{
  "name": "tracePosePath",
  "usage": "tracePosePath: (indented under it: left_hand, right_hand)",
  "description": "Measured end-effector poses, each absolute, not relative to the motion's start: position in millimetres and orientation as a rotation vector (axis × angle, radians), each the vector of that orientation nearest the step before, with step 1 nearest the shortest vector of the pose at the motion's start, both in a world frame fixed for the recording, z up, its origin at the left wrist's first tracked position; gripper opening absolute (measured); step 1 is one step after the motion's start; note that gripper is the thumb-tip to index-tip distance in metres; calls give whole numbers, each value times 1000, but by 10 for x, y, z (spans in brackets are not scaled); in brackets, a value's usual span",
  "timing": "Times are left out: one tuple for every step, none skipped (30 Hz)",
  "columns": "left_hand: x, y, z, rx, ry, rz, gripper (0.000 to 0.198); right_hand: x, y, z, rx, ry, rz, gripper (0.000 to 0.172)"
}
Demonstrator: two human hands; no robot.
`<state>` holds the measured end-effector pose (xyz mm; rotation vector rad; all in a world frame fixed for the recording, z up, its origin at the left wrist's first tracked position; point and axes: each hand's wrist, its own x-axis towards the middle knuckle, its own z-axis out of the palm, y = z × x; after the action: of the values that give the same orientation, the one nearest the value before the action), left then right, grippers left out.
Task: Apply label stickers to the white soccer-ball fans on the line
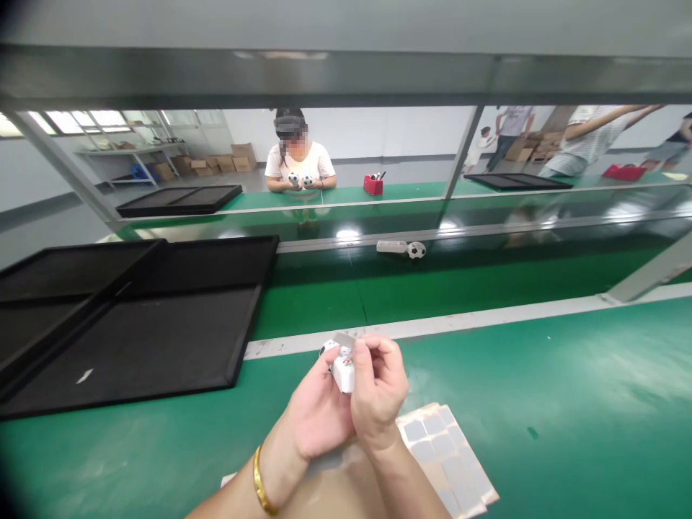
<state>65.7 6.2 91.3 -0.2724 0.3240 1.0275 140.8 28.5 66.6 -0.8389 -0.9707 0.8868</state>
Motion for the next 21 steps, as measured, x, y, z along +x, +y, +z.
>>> tracePosePath:
  left_hand:
    - [674, 47, 907, -251, 320, 1015, 37]
    - [679, 27, 891, -199, 333, 998, 40]
    - [669, -2, 870, -118, 365, 976, 44]
    - [643, -40, 847, -10, 422, 958, 48]
    - [599, -87, 825, 129, 505, 938, 50]
    - [540, -139, 807, 303, 618, 913, 51]
    - [469, -194, 796, 503, 768, 900, 47]
    - [394, -244, 791, 722, 951, 906, 41]
    - [322, -285, 794, 949, 1146, 932, 32]
    - [262, -311, 803, 1164, 1327, 976, 25]
    - [220, -318, 817, 1342, 1467, 1037, 26]
    - [199, -307, 834, 1473, 1550, 1112, 35]
    - [200, -278, 852, 1562, 1566, 1170, 43]
    - [219, -236, 869, 1620, 1527, 1200, 48]
    - [249, -187, 884, 1654, 1461, 1214, 47]
    - [284, -138, 896, 1677, 1387, 1216, 44]
    - [316, -94, 905, 1700, 1317, 1210, 38]
    - [340, -61, 910, 1718, 1262, 1204, 35]
    - [354, -41, 911, 1728, 1230, 1208, 34]
    - [356, -33, 906, 1726, 1222, 1220, 35]
    - [349, -35, 897, 1717, 1232, 1237, 36]
  right_hand:
    - [1404, 301, 689, -824, -994, 882, 15]
    - [1402, 317, 714, -812, -1017, 870, 15]
    - [1402, 334, 742, -806, -1038, 858, 14]
    - [1403, 349, 768, -808, -1056, 844, 13]
    - [1404, 363, 791, -814, -1070, 832, 13]
    - [1403, 374, 809, -823, -1076, 822, 14]
    - [1399, 381, 821, -832, -1077, 817, 14]
    - [1391, 385, 825, -836, -1076, 818, 14]
    - [1378, 384, 824, -835, -1075, 824, 14]
    - [1362, 381, 818, -833, -1074, 832, 14]
    - [1344, 374, 809, -832, -1078, 842, 14]
    - [1326, 365, 800, -832, -1088, 856, 13]
    - [1313, 355, 793, -832, -1106, 876, 13]
    - [1308, 346, 790, -833, -1124, 898, 14]
    - [1315, 337, 794, -837, -1139, 917, 14]
    - [1339, 332, 806, -843, -1145, 930, 14]
    - [1382, 328, 827, -854, -1138, 933, 15]
    - [1444, 326, 855, -869, -1123, 921, 16]
    - [1522, 323, 890, -893, -1110, 903, 17]
    - [1612, 318, 927, -922, -1107, 899, 18]
    - [1706, 309, 963, -953, -1117, 920, 19]
